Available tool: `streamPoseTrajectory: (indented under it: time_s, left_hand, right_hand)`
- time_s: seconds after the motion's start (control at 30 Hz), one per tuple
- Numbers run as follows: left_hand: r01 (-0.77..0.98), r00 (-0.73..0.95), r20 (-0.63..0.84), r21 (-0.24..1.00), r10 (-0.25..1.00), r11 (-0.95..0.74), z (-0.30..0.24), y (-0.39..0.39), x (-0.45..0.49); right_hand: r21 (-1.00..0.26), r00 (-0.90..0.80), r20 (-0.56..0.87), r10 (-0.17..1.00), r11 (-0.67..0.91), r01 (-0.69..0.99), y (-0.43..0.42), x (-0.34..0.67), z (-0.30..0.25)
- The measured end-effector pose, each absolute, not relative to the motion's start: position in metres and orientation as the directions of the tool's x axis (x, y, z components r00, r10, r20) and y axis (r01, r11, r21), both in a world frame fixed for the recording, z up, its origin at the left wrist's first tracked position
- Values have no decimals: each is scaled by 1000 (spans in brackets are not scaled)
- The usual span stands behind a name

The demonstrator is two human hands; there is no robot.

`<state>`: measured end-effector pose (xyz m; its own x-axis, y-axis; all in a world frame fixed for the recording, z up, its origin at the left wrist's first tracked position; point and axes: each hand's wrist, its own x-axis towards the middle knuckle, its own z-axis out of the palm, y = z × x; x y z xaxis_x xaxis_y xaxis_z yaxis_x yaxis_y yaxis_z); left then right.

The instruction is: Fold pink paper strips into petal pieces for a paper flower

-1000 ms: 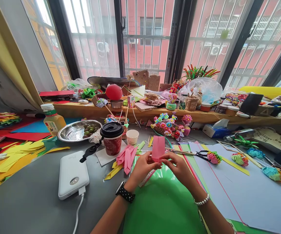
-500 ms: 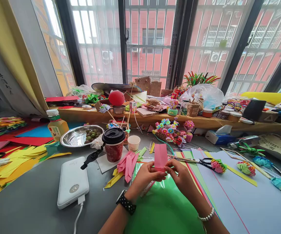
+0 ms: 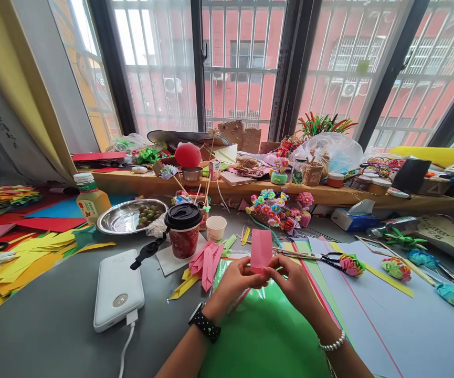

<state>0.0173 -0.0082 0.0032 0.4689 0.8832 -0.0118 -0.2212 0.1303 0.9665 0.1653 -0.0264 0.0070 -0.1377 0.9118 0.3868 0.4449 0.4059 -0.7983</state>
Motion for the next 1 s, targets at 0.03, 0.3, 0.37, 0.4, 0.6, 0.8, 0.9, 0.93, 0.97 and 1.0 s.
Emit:
streamPoseTrajectory:
  time_s: [0.03,0.3,0.37,0.4,0.6,0.8,0.9,0.93,0.97,1.0]
  left_hand:
    - [-230,467,-11,964,884,133,3,-8,18]
    - [-218,439,-21,967,898,129,2,-8,17]
    - [-177,428,-9,980,904,94,1,-6,16]
    - [-156,421,3,985,907,69,0,-5,15]
    - [-132,414,61,991,908,-6,-1,-1,13]
    - [-167,460,45,985,887,36,-1,-1,14]
    - [-200,456,45,978,889,53,-2,-1,15]
    - [-214,453,50,975,890,54,-2,-1,15]
    - [-227,450,53,972,892,57,-2,-2,16]
    - [-239,444,53,969,895,61,-2,-2,16]
  right_hand:
    - [-809,-121,383,916,396,434,-26,165,7]
    - [-828,-75,390,918,386,407,-27,161,5]
    - [-810,-90,397,913,395,434,-27,161,5]
    - [-800,-97,401,911,400,447,-27,161,5]
    - [-773,-122,408,905,413,482,-28,161,5]
    - [-767,-124,426,896,430,475,-28,159,2]
    - [-772,-122,414,902,419,479,-28,158,0]
    - [-770,-120,414,903,417,482,-28,158,0]
    - [-768,-117,415,902,417,486,-28,158,-1]
    - [-766,-114,418,901,417,489,-28,158,-1]
